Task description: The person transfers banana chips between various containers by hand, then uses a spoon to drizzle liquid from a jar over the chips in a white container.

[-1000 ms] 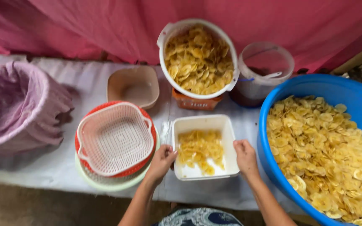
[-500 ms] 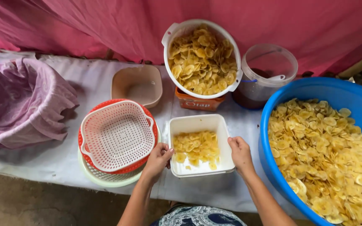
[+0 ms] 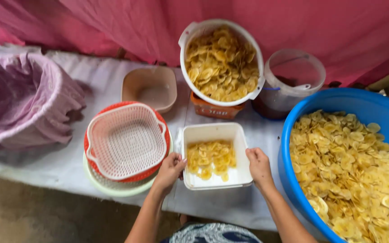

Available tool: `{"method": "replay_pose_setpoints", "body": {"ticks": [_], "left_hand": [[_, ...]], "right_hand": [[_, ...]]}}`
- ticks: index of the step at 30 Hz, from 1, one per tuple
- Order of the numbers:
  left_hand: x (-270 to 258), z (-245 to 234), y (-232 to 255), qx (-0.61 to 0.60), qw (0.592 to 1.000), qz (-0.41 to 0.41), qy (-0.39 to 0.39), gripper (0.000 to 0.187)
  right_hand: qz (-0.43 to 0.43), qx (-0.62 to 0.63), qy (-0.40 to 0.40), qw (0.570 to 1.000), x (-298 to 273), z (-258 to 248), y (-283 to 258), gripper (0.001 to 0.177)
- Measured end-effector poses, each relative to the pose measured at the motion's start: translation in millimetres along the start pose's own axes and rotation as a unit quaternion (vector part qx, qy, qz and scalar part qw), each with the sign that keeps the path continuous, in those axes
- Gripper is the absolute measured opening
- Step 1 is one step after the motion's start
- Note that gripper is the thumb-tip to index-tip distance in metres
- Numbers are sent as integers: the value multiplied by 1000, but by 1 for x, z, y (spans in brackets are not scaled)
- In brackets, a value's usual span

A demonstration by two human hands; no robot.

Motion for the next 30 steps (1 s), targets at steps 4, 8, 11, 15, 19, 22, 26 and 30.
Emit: {"method": "replay_pose_setpoints", "body": {"ticks": [4,8,11,15,19,22,26,30], "left_hand": [[-49,3,16,7,997,72,-35,13],[-58,4,17,20,972,219,-81,17],[-10,-5,-12,54,992,111,-8,13],[12,-4,-6,4,1000,26,-14,14],[-36,3,7,21,996,72,-40,13],[-71,6,4,-39,974,168,-145,19],[-11,-7,-22,53,994,89,-23,12],[17,-2,-12,-9,1000,13,-22,13]], "right_hand": [[-117,0,15,993,-50,-34,-30,23],[-247,2,17,969,-60,-34,-37,23],[-111,-59,32,991,-17,-8,-5,25],[-76,-51,6,996,0,-2,-4,24],[-135,-60,3,989,-39,-42,-31,24],[-237,-74,61,967,-81,-57,-43,23],[-146,-64,22,987,-31,-12,-9,25],[-45,-22,2,999,5,-2,-1,24]]}}
Point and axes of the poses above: each hand's wrist, its own x-axis towards the middle knuckle, its own z-axis out of the palm, y = z × x, the point moved 3 cm from there along x, towards the middle knuckle, and after that the axes turned 7 degrees about x, right-handed, at the moved point
